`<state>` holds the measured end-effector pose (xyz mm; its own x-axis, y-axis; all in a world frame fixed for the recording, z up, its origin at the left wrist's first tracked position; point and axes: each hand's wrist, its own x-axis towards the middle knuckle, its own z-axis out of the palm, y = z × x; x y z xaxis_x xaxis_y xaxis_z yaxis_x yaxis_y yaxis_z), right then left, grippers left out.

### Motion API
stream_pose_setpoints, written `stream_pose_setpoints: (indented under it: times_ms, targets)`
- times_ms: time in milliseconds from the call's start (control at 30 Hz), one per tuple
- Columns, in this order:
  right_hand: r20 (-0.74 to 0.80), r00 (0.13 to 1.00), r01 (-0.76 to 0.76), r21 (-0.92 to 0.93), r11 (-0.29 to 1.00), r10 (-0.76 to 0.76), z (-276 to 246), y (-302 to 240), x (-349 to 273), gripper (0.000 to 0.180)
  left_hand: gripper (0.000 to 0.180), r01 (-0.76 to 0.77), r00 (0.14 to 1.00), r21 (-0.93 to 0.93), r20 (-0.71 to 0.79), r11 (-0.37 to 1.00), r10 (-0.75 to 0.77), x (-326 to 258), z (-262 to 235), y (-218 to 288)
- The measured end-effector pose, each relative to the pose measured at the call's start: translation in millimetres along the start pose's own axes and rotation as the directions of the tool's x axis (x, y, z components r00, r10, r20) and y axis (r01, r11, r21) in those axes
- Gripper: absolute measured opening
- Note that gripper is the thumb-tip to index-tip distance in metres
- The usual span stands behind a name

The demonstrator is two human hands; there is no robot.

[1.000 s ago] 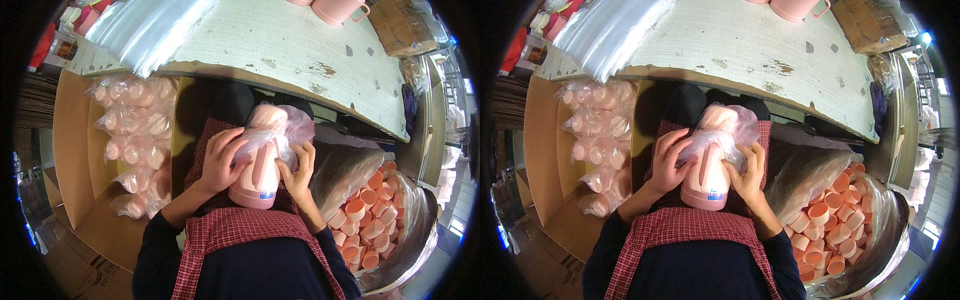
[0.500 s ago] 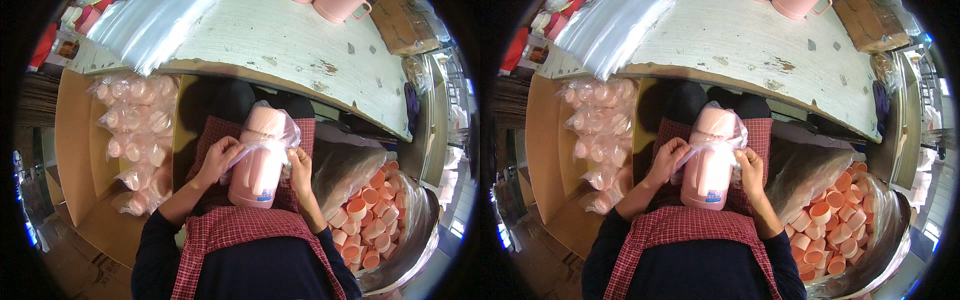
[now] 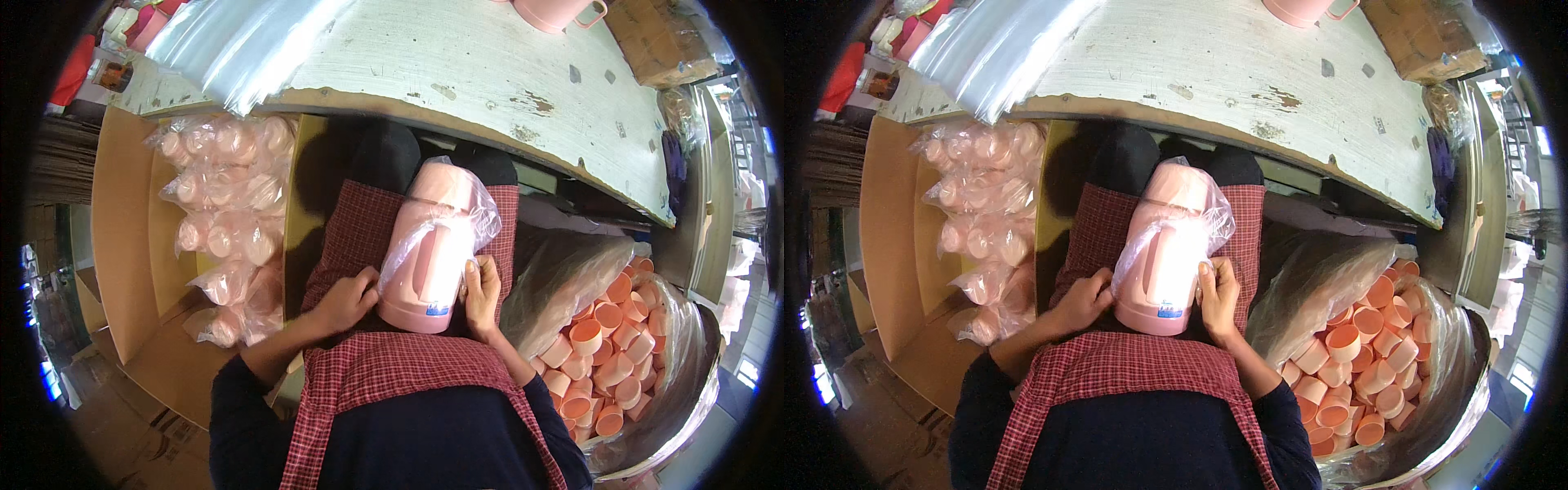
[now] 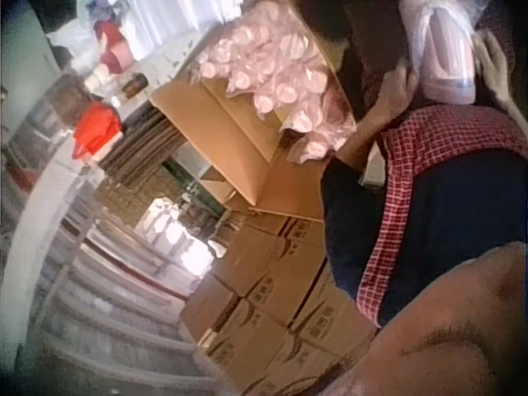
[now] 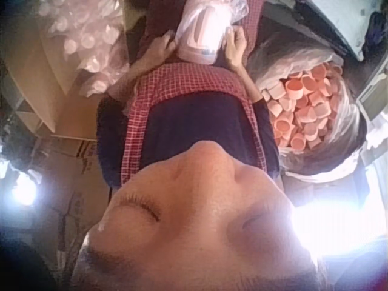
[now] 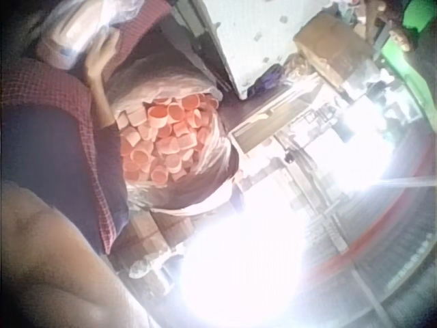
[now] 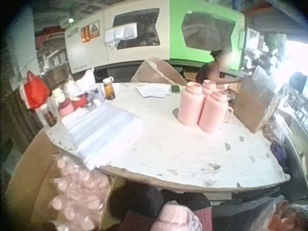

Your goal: The person assembles pink thermos flasks by screwing lids onto bodies, then places each completed unit into a plastic bag and into a cardboard box. The person repeats this process for multiple units.

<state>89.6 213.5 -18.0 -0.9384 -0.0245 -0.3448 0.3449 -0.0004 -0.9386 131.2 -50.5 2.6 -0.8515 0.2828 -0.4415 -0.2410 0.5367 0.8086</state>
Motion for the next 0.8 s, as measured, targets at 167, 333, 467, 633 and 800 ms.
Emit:
stream_pose_setpoints:
  times_ms: [167,333,467,633,800]
  targets:
    - [0.041,0.998,0.046,-0.174,0.984,-0.040,-3.8,-16.2,6.3,0.020,0.012,-0.376,0.787,0.526,-0.253,0.763,0.563,54.8,-79.4,45.4]
    - [0.058,0.959,0.273,-0.442,0.854,-0.276,-5.8,-23.7,9.4,0.018,0.024,-0.824,0.442,0.450,0.130,0.344,0.888,95.7,-62.2,96.4]
    - [0.139,0.963,0.270,-0.555,0.787,-0.233,-15.6,-33.2,17.9,0.012,0.010,-0.851,0.359,0.509,0.384,0.129,0.851,101.0,-73.9,97.9]
    - [0.175,0.950,0.309,-0.430,0.848,-0.258,-17.7,-61.4,61.7,0.020,0.015,-0.677,0.361,0.717,0.127,0.166,0.924,55.0,-164.2,77.5]
    - [0.332,0.928,0.235,-0.175,0.956,-0.167,36.0,-62.2,82.6,0.017,0.032,0.118,0.631,0.918,-0.364,0.379,0.685,-83.1,-239.0,14.4]
